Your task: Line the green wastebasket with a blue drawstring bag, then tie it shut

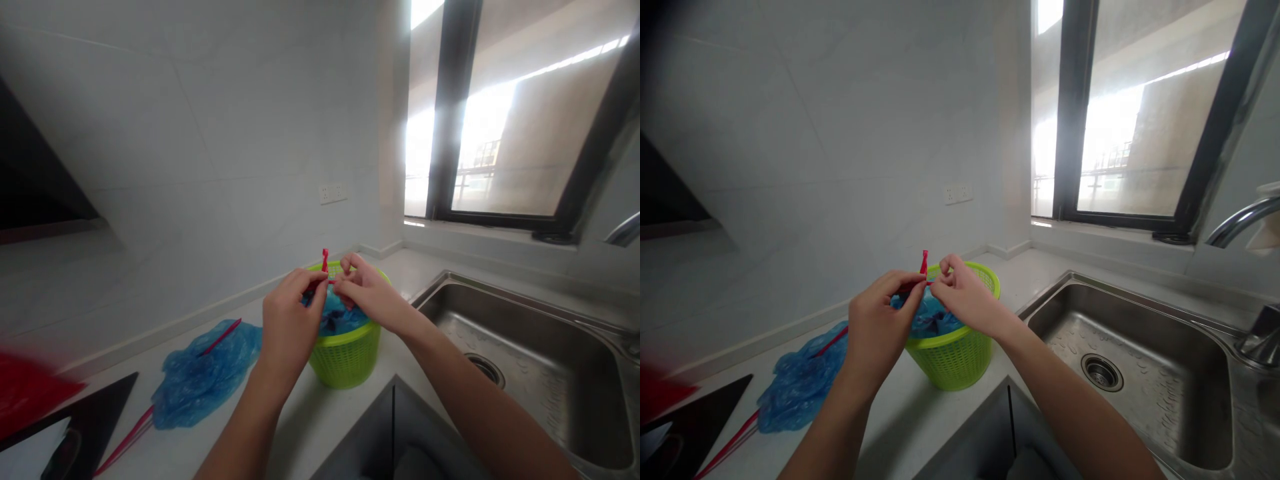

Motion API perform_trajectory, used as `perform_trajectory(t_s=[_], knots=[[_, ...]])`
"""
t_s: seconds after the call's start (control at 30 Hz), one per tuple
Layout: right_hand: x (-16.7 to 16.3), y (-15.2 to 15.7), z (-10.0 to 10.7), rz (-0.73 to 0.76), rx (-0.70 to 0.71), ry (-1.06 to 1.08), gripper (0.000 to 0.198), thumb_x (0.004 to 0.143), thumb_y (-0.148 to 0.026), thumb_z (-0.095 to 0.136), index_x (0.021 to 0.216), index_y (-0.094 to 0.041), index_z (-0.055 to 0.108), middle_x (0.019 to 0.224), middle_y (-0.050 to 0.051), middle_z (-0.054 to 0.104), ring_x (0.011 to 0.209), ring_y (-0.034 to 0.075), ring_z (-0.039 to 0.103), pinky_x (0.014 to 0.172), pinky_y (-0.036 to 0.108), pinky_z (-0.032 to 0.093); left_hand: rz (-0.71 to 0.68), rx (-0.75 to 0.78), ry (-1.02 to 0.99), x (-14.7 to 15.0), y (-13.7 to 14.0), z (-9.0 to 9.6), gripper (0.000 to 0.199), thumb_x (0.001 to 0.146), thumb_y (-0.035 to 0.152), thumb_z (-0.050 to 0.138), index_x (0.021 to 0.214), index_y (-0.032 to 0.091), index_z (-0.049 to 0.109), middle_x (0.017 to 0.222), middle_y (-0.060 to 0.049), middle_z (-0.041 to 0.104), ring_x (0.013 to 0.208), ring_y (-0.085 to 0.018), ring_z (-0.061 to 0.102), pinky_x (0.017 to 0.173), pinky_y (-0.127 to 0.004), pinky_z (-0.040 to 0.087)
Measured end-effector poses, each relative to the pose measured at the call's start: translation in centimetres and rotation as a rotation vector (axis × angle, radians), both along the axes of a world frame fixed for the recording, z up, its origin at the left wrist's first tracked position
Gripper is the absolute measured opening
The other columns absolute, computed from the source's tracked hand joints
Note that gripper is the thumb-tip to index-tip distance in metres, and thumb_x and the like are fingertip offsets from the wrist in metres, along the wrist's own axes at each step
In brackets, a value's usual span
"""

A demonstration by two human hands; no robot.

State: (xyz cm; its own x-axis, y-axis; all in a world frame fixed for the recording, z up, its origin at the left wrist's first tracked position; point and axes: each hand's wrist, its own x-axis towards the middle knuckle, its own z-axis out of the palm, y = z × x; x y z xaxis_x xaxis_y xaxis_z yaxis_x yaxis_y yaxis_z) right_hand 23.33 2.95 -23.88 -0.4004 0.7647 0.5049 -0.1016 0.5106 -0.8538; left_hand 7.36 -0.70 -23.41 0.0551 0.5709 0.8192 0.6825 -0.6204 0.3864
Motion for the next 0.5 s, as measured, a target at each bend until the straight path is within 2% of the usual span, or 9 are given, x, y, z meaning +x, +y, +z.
perform_trajectory(t_s=[0.13, 0.2, 0.33, 0.43, 0.5], knots=[[1.3, -0.4, 0.8, -0.239, 0.514, -0.291, 0.014, 0.081, -0.006, 0.052, 0.078, -0.019, 0.054, 0.078, -0.001, 0.056, 0.076, 0.014, 0.052, 0.073, 0.028, 0.041, -0.001, -0.040, 0.024, -0.4, 0.3, 0.2, 0.018, 0.094, 0.025, 0.058, 0.098, 0.020, 0.075, 0.100, -0.006, 0.072, 0.093, -0.021, 0.066, 0.086, -0.033, 0.050], [1.7, -0.2, 1.0, -0.278, 0.655, -0.349, 0.021, 0.084, -0.003, 0.050, 0.080, -0.019, 0.062, 0.088, 0.003, 0.063, 0.089, 0.017, 0.056, 0.085, 0.031, 0.043, -0.067, -0.178, -0.037, -0.8, 0.4, 0.3, 0.019, 0.093, 0.028, 0.061, 0.099, 0.021, 0.077, 0.099, -0.006, 0.073, 0.092, -0.022, 0.066, 0.085, -0.033, 0.050], [1.8, -0.1, 1.1, -0.335, 0.765, -0.387, 0.024, 0.091, -0.007, 0.051, 0.094, -0.019, 0.071, 0.108, 0.008, 0.068, 0.103, 0.022, 0.058, 0.095, 0.036, 0.045, -0.328, -0.573, -0.273, -1.6, 0.5, 0.4, 0.019, 0.085, 0.036, 0.071, 0.090, 0.018, 0.078, 0.086, -0.006, 0.073, 0.077, -0.022, 0.065, 0.071, -0.031, 0.051], [1.7, -0.6, 1.2, -0.293, 0.806, -0.406, 0.023, 0.091, -0.011, 0.056, 0.108, -0.019, 0.070, 0.131, 0.010, 0.061, 0.121, 0.025, 0.054, 0.107, 0.040, 0.042, -0.450, -0.727, -0.416, -2.2, 0.4, 0.6, 0.018, 0.078, 0.034, 0.077, 0.081, 0.017, 0.077, 0.079, -0.006, 0.071, 0.069, -0.018, 0.062, 0.064, -0.028, 0.049], [1.7, -0.9, 1.3, -0.226, 0.791, -0.427, 0.018, 0.091, -0.016, 0.060, 0.105, -0.019, 0.070, 0.133, 0.010, 0.061, 0.124, 0.025, 0.053, 0.109, 0.040, 0.041, -0.503, -0.778, -0.516, -2.3, 0.3, 0.9, 0.017, 0.073, 0.032, 0.081, 0.079, 0.016, 0.077, 0.080, -0.007, 0.071, 0.068, -0.017, 0.062, 0.063, -0.026, 0.049]])
